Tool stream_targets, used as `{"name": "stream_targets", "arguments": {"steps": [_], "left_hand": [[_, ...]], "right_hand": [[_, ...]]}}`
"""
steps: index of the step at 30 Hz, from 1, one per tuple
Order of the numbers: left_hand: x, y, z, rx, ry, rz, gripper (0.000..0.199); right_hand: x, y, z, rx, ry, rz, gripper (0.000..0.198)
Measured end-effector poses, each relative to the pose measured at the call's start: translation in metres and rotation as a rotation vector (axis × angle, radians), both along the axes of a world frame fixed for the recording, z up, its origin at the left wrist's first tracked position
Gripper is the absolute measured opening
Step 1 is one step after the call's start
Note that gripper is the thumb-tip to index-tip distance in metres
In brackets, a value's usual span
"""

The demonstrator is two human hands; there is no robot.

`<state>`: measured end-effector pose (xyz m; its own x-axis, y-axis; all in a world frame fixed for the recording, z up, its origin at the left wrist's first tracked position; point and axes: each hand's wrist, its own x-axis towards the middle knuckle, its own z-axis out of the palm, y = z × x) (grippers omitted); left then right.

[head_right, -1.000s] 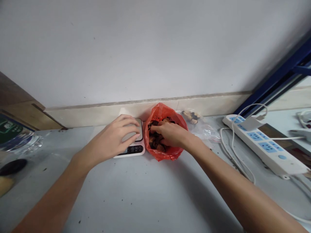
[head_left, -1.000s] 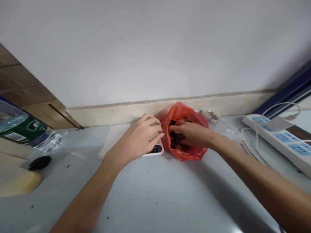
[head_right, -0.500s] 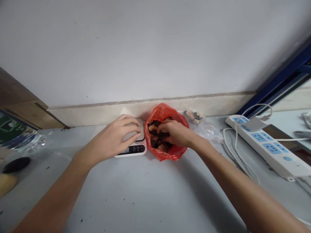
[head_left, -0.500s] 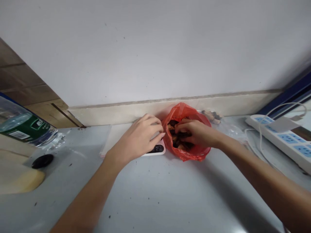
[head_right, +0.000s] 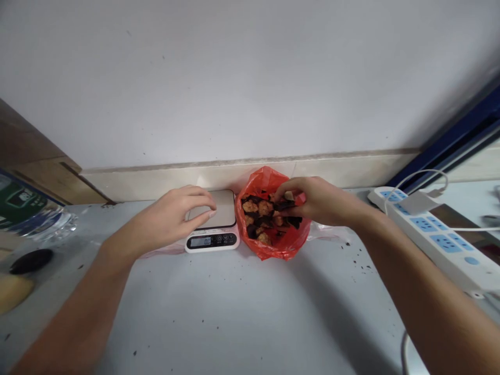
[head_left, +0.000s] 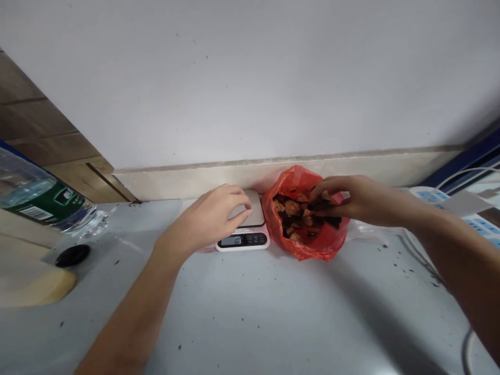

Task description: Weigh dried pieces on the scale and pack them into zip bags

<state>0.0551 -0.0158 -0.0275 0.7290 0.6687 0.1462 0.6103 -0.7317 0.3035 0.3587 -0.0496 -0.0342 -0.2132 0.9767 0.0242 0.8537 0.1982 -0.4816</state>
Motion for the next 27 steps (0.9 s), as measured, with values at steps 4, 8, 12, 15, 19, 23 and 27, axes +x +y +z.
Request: {"name": "stream_targets", "arguments": {"steps": [4,8,12,15,19,23,27], "left_hand": [[-0.001,0.0,0.002,-0.091,0.053,0.039,0.026],[-0.003,-0.001,-0.001,-0.147,0.065,0.026,0.03],[-0.003,-0.001,-0.002,-0.187,0.09,0.022,0.034],[-0.003,-0.001,-0.002,-0.206,0.095,0.036,0.034],[-0.008,0.001,0.0,-0.205,0.129,0.067,0.037],[-0.014,0.006,0.003,-0.286,0.203,0.155,0.041],[-0.026,0.013,0.007,-0.38,0.285,0.223,0.046]], "right_hand": [[0.0,-0.003,0.0,0.009,0.088,0.006,0.03],[-0.011,-0.002,-0.008,-0.019,0.017,0.001,0.023],[-0.025,-0.003,-0.014,-0.053,0.027,0.099,0.021],[-0.027,-0.003,-0.014,-0.052,0.051,0.13,0.019],[-0.017,-0.002,-0.008,-0.009,0.114,0.054,0.018],[-0.015,0.0,0.008,0.073,0.235,0.08,0.035],[-0.037,0.008,0.026,0.146,0.341,0.132,0.034]]}}
